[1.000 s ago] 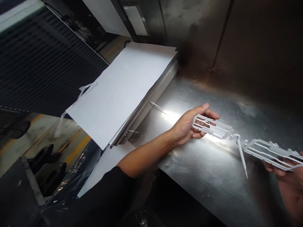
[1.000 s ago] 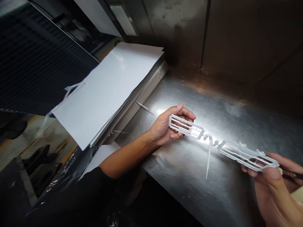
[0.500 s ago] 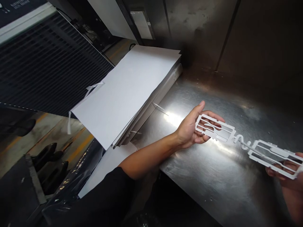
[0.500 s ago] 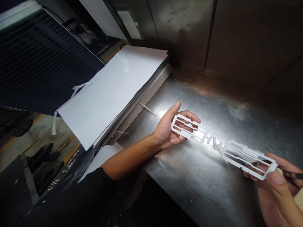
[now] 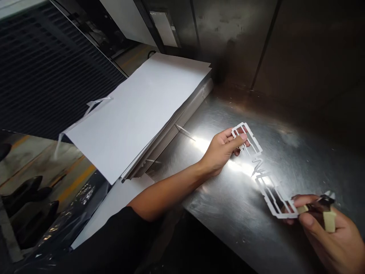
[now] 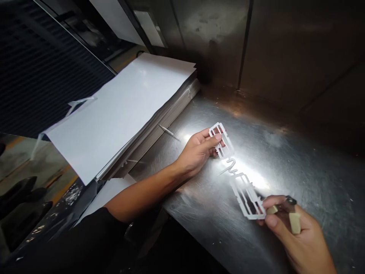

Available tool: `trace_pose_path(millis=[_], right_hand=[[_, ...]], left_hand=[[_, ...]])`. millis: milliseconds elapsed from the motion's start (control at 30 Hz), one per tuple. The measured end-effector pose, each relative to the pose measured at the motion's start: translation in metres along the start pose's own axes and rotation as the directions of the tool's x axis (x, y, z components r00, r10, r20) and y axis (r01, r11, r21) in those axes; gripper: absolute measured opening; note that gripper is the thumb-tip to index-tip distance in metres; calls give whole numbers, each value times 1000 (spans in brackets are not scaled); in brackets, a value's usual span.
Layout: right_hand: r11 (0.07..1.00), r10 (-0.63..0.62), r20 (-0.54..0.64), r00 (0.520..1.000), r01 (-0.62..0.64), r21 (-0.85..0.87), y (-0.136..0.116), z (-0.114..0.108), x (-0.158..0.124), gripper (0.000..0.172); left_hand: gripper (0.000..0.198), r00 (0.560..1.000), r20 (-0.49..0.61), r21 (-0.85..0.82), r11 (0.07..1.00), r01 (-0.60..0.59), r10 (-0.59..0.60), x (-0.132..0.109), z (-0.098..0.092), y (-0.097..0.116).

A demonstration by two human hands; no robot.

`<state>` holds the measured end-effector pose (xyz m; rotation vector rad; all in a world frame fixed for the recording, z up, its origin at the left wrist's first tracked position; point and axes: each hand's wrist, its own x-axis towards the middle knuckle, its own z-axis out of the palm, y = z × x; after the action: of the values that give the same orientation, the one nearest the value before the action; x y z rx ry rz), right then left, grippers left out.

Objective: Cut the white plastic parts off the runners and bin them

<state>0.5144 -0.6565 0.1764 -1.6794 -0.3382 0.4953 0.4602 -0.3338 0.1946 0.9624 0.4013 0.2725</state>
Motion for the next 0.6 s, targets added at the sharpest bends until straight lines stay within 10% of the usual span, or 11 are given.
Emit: trace_pose_path(millis=[167, 433, 600], right_hand=[[997, -76, 248, 966, 66, 47, -11, 14, 4, 28], [887, 139, 421, 896, -302, 350, -2, 32, -5, 47], [821, 71, 294, 953, -223, 525, -14, 30, 1, 47]], left_hand=[[93, 934, 211, 124, 955, 268, -290, -7, -1, 0], [100, 573, 512, 283, 755, 591, -640, -27, 12, -13], [76, 692, 460, 256, 829, 497, -556, -10, -1, -12]])
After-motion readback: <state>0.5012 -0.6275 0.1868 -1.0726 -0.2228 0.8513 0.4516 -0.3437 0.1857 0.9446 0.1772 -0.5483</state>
